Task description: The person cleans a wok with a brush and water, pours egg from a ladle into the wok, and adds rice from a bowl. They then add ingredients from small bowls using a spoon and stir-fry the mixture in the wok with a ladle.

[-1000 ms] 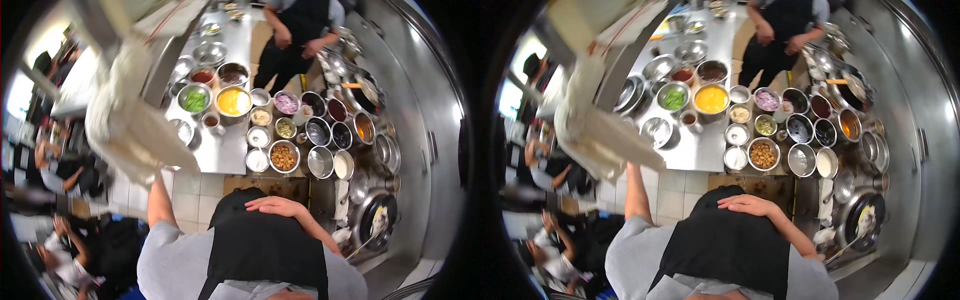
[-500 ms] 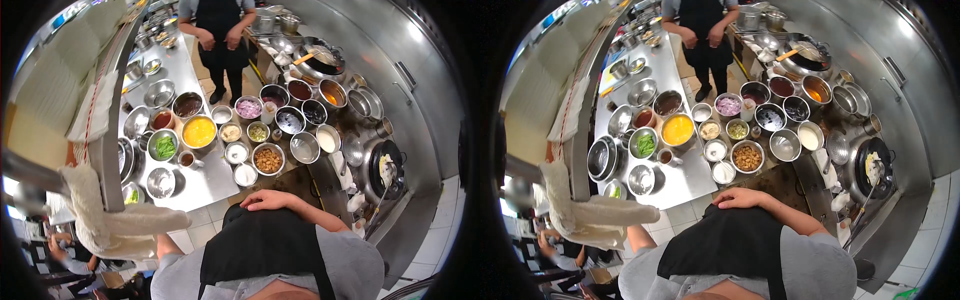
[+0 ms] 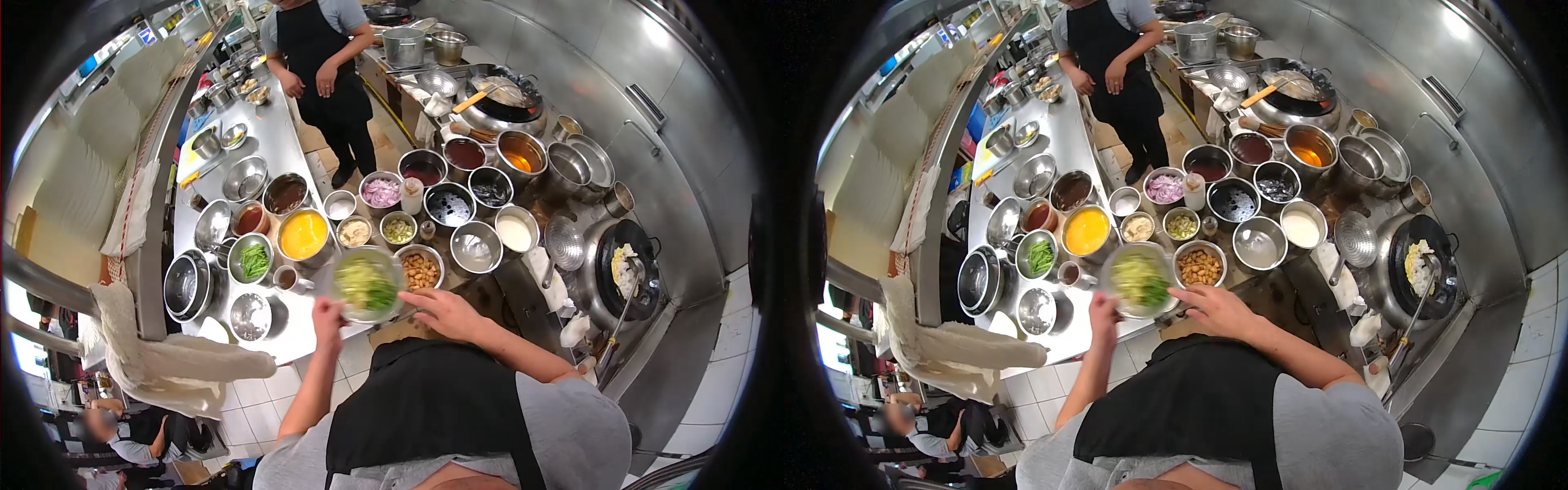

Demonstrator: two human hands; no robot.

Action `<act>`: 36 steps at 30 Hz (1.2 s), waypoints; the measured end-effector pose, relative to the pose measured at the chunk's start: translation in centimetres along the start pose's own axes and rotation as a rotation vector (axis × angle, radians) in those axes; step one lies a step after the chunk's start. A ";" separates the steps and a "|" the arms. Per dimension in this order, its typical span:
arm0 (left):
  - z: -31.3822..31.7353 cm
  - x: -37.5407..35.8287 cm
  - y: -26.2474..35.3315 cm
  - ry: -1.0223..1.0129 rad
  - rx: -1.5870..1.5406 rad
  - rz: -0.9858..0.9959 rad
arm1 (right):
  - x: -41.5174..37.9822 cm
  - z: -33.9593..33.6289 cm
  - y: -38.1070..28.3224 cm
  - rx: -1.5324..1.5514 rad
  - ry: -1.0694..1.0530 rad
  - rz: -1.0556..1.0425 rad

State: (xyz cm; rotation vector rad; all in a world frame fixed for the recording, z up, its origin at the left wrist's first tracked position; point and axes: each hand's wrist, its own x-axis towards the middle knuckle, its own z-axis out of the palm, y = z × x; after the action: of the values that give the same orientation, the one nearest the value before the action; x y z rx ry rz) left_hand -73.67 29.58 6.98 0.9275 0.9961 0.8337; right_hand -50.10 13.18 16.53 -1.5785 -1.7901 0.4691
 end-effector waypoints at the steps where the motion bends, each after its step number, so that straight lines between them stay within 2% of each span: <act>1: 3.5 -0.2 -0.6 -0.090 0.032 -0.035 | -1.6 -1.1 0.8 -0.032 0.036 0.027; 3: 10.2 -1.1 -0.9 -0.186 0.023 -0.100 | -5.1 -3.4 2.6 -0.062 0.084 0.059; 5: 15.3 -1.8 -1.3 -0.400 0.019 -0.036 | -8.8 -5.9 4.3 -0.150 0.339 0.182; 7: 21.0 -3.6 -0.1 -0.593 -0.108 -0.174 | -12.6 -9.3 5.5 -0.244 0.519 0.187; 8: 23.3 -4.3 0.2 -0.730 -0.175 -0.242 | -14.7 -10.9 5.9 -0.240 0.592 0.264; 9: 25.9 -5.8 1.2 -0.807 -0.150 -0.242 | -16.9 -12.9 6.2 -0.286 0.644 0.298; 11: 29.3 -6.0 -1.2 -0.917 0.016 -0.218 | -20.8 -16.4 7.3 -0.399 0.836 0.345; 12: 30.3 -5.8 -3.1 -0.968 0.053 -0.239 | -22.9 -18.3 7.7 -0.431 0.844 0.460; 13: 31.6 -6.6 -3.8 -0.988 0.106 -0.264 | -24.5 -20.2 8.3 -0.438 0.929 0.449; 14: 32.4 -7.2 -5.1 -1.019 0.182 -0.280 | -26.1 -21.7 9.0 -0.410 1.031 0.508; 17: 34.5 -8.9 -7.8 -1.164 0.367 -0.266 | -31.4 -24.5 15.0 0.035 1.329 0.631; 18: 34.8 -9.1 -9.3 -1.167 0.431 -0.262 | -32.4 -25.8 16.5 0.239 1.413 0.543; 19: 34.2 -8.4 -11.5 -1.227 0.520 -0.216 | -34.0 -26.8 18.7 0.425 1.510 0.661; 21: 32.6 -7.1 -14.9 -1.213 0.713 -0.152 | -39.1 -27.8 25.8 0.884 1.609 0.740; 23: 29.3 -5.6 -17.5 -1.189 1.006 0.146 | -44.3 -29.0 31.7 1.442 1.710 0.719; 25: 24.7 -4.3 -19.8 -1.034 1.234 0.078 | -49.5 -29.6 35.8 1.282 1.704 0.668; 26: 21.9 -4.0 -20.5 -0.933 1.356 0.103 | -49.7 -30.0 34.8 1.213 1.738 0.589; 29: 14.3 -3.4 -22.2 -0.760 1.401 0.025 | -51.0 -29.8 33.3 1.109 1.802 0.446; 30: 12.8 -3.7 -21.8 -0.692 1.338 -0.106 | -52.6 -29.3 34.2 1.216 1.754 0.498; 31: 11.1 -4.1 -21.2 -0.599 1.258 -0.225 | -54.9 -28.6 36.4 1.209 1.756 0.726; 32: 9.7 -4.5 -21.4 -0.653 1.220 -0.147 | -60.3 -27.2 41.8 1.223 1.587 0.782; 33: 9.5 -4.8 -20.7 -0.654 1.245 -0.230 | -59.0 -27.6 42.0 1.326 1.588 0.707; 34: 10.0 -5.1 -19.9 -0.660 1.233 -0.225 | -53.6 -28.8 39.1 1.271 1.738 0.713; 35: 10.6 -5.4 -18.8 -0.682 1.226 -0.226 | -49.1 -29.4 37.1 1.140 1.756 0.728; 36: 11.3 -5.7 -17.5 -0.612 1.195 -0.217 | -43.6 -29.5 33.9 1.030 1.645 0.705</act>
State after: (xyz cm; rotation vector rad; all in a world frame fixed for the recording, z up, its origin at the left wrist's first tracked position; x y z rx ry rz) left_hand -62.26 15.12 -4.41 1.8816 0.9730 -0.3521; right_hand -4.44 -27.48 2.86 -1.0279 0.2931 0.1553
